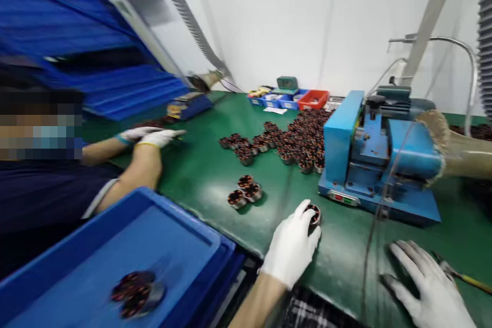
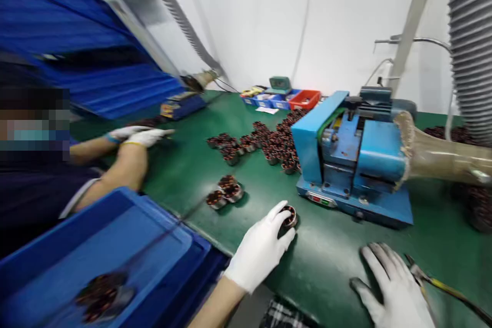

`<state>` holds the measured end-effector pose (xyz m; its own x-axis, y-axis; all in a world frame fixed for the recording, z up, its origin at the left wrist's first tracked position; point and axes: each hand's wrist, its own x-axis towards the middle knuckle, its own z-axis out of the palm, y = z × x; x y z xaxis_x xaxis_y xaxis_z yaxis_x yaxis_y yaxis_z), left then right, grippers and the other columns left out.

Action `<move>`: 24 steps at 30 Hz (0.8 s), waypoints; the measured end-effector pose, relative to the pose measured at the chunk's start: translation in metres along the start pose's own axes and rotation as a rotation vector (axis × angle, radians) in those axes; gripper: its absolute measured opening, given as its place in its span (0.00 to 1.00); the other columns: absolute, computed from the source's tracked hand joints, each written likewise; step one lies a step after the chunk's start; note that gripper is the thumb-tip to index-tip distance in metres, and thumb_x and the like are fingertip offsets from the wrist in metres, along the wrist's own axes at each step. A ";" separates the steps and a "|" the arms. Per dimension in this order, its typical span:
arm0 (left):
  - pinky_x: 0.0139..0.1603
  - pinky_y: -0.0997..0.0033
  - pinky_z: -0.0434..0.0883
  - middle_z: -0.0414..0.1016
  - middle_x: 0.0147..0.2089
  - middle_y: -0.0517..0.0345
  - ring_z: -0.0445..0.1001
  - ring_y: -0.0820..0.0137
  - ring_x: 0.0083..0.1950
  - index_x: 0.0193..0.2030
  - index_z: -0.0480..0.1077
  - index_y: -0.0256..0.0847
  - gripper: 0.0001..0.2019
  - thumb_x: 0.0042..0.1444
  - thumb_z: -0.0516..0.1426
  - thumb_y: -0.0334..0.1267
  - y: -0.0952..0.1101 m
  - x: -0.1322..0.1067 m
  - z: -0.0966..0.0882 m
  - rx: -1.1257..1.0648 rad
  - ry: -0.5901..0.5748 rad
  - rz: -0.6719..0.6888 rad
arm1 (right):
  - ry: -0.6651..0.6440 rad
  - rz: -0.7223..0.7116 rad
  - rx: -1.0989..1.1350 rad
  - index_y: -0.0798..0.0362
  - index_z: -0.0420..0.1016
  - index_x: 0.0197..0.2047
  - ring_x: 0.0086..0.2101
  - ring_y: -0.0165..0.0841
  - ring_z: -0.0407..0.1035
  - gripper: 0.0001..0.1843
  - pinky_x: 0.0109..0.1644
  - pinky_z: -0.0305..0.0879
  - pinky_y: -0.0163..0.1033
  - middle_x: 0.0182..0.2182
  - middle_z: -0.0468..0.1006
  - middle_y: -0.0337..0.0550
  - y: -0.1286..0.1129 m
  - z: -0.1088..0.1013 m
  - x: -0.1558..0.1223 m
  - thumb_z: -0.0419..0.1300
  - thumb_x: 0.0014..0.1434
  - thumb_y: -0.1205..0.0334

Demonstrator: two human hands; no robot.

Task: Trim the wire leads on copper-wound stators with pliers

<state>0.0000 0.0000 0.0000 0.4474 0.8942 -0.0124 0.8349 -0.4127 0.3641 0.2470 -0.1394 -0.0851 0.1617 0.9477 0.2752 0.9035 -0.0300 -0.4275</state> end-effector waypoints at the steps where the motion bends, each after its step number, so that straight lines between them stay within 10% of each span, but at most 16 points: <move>1: 0.56 0.54 0.69 0.61 0.65 0.49 0.72 0.57 0.54 0.55 0.63 0.41 0.18 0.58 0.51 0.36 0.011 -0.012 0.007 -0.067 -0.045 0.022 | -0.030 0.072 0.084 0.46 0.74 0.51 0.50 0.52 0.69 0.24 0.52 0.66 0.60 0.50 0.76 0.49 -0.006 -0.004 -0.005 0.62 0.51 0.47; 7: 0.59 0.48 0.66 0.59 0.64 0.35 0.61 0.51 0.63 0.66 0.46 0.34 0.41 0.50 0.60 0.43 0.038 -0.037 0.037 -0.180 -0.146 0.254 | -0.129 0.541 0.611 0.56 0.67 0.57 0.27 0.36 0.73 0.35 0.32 0.74 0.41 0.36 0.78 0.47 -0.046 -0.012 -0.016 0.64 0.43 0.65; 12: 0.62 0.51 0.63 0.59 0.65 0.38 0.58 0.54 0.65 0.66 0.48 0.37 0.37 0.53 0.59 0.41 0.047 -0.006 0.067 -0.312 -0.095 0.582 | 0.078 0.617 0.792 0.52 0.77 0.44 0.42 0.43 0.72 0.25 0.46 0.70 0.45 0.42 0.77 0.48 -0.056 -0.014 0.007 0.67 0.38 0.67; 24: 0.52 0.52 0.70 0.73 0.49 0.45 0.72 0.57 0.51 0.61 0.51 0.37 0.34 0.50 0.61 0.37 0.062 -0.014 0.086 -0.357 0.049 0.511 | 0.352 0.694 1.187 0.52 0.80 0.25 0.22 0.31 0.70 0.02 0.28 0.69 0.37 0.24 0.80 0.42 -0.066 -0.010 0.015 0.68 0.44 0.65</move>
<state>0.0732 -0.0531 -0.0573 0.7400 0.6093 0.2851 0.3564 -0.7146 0.6020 0.1939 -0.1264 -0.0446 0.6759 0.7184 -0.1644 -0.2350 -0.0013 -0.9720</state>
